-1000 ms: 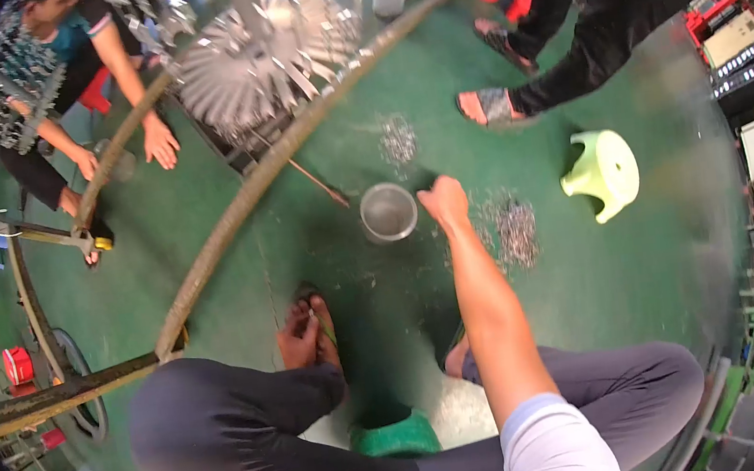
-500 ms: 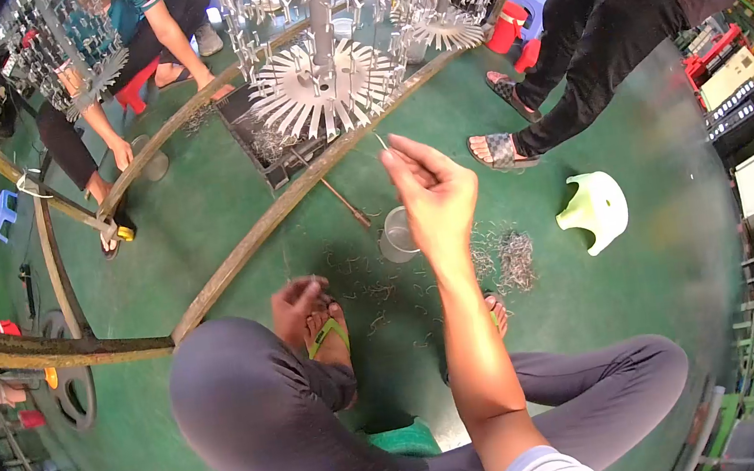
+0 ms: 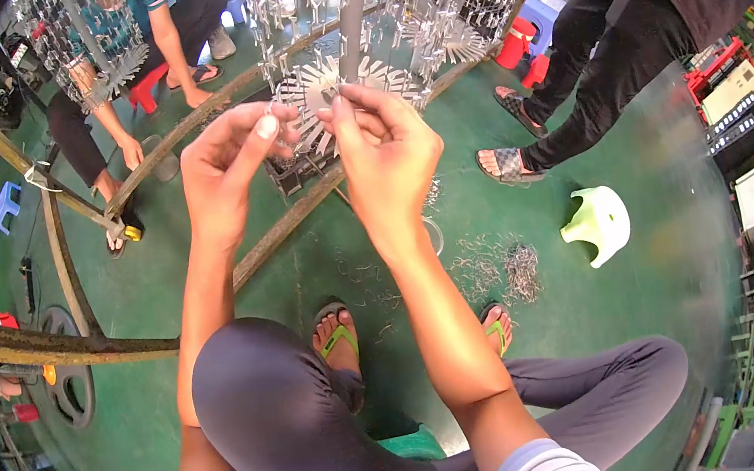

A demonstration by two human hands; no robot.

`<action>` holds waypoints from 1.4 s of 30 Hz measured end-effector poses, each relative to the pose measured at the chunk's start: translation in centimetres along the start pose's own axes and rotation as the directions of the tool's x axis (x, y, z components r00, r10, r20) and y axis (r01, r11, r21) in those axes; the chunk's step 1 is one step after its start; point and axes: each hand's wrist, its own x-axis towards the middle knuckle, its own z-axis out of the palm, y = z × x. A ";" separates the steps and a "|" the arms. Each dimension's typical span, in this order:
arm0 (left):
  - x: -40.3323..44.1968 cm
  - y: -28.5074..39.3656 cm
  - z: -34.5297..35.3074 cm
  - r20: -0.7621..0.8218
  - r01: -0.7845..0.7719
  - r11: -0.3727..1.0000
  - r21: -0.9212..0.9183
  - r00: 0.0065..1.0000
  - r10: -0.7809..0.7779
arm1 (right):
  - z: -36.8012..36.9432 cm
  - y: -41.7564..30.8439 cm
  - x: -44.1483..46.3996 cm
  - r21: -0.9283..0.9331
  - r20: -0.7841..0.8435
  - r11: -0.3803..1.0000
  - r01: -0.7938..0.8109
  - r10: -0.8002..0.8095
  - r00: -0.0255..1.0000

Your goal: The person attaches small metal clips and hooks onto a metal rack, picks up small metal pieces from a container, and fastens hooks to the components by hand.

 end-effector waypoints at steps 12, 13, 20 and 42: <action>3.0 -1.8 1.6 0.028 -0.025 0.996 0.086 0.999 0.022 | -0.9 1.2 0.6 -0.259 -0.093 0.958 0.121 -0.150 0.984; 3.2 -1.9 1.7 0.030 0.003 0.998 0.069 1.000 -0.005 | -1.1 1.8 0.7 -0.268 -0.079 0.944 0.192 -0.220 0.972; 4.6 -3.9 2.8 0.073 0.078 0.997 -0.019 0.994 -0.077 | -1.7 3.9 1.7 -0.372 -0.039 0.837 0.401 -0.445 0.895; 3.0 -5.3 3.6 0.037 -0.065 0.993 -0.099 0.997 0.069 | -1.6 4.2 1.5 -0.359 -0.014 0.814 0.457 -0.495 0.869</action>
